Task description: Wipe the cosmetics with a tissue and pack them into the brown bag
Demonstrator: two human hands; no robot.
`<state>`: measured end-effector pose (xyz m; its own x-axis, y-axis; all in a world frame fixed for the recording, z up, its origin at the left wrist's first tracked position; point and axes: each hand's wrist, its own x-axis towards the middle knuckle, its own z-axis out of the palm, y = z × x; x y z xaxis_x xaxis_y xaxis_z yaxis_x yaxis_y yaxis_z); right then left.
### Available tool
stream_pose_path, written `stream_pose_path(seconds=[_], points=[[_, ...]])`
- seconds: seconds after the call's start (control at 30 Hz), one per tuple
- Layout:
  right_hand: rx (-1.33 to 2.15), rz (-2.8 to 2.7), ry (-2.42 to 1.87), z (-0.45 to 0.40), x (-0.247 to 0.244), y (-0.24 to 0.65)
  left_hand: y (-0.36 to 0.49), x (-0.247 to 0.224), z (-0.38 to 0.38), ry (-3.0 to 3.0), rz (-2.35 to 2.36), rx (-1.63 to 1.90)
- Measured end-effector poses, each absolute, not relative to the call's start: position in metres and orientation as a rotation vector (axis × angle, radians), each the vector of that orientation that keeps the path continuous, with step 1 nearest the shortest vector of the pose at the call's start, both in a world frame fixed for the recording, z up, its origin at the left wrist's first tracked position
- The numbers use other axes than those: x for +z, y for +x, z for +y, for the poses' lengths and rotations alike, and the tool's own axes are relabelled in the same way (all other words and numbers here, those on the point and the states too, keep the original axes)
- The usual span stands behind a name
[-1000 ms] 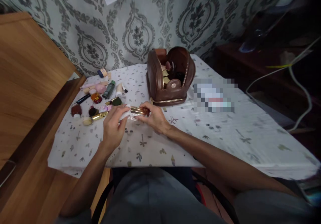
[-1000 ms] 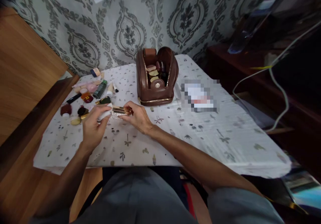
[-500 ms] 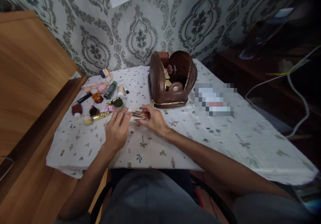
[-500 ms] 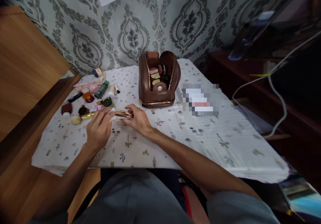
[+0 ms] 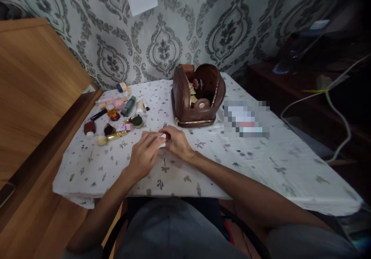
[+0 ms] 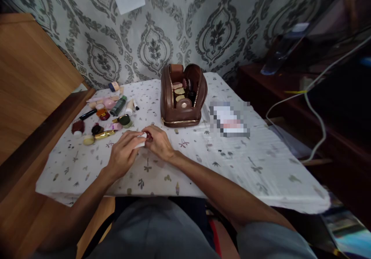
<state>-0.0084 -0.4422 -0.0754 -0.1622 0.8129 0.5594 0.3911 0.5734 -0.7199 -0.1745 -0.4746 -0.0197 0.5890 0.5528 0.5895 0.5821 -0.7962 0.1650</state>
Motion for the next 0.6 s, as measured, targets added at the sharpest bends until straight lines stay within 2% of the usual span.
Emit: stream_pose_path(seconds=[0.13, 0.23, 0.43, 0.6], points=[[0.156, -1.866, -0.987, -0.441, -0.079, -0.006, -0.188, -0.024, -0.474, -2.753, -1.053, -1.115], [0.023, -2.026, -1.008, -0.445, -0.083, -0.01, -0.201, -0.032, -0.473, -2.716, -1.25, -1.158], [0.211, -2.236, -0.789, -0.45, -0.09, -0.016, -0.23, -0.039, -0.462, -2.502, -1.88, -1.277], [0.376, -2.053, -0.982, -0.441, -0.085, -0.006, -0.245, -0.044, -0.444, -2.528, -1.987, -1.427]])
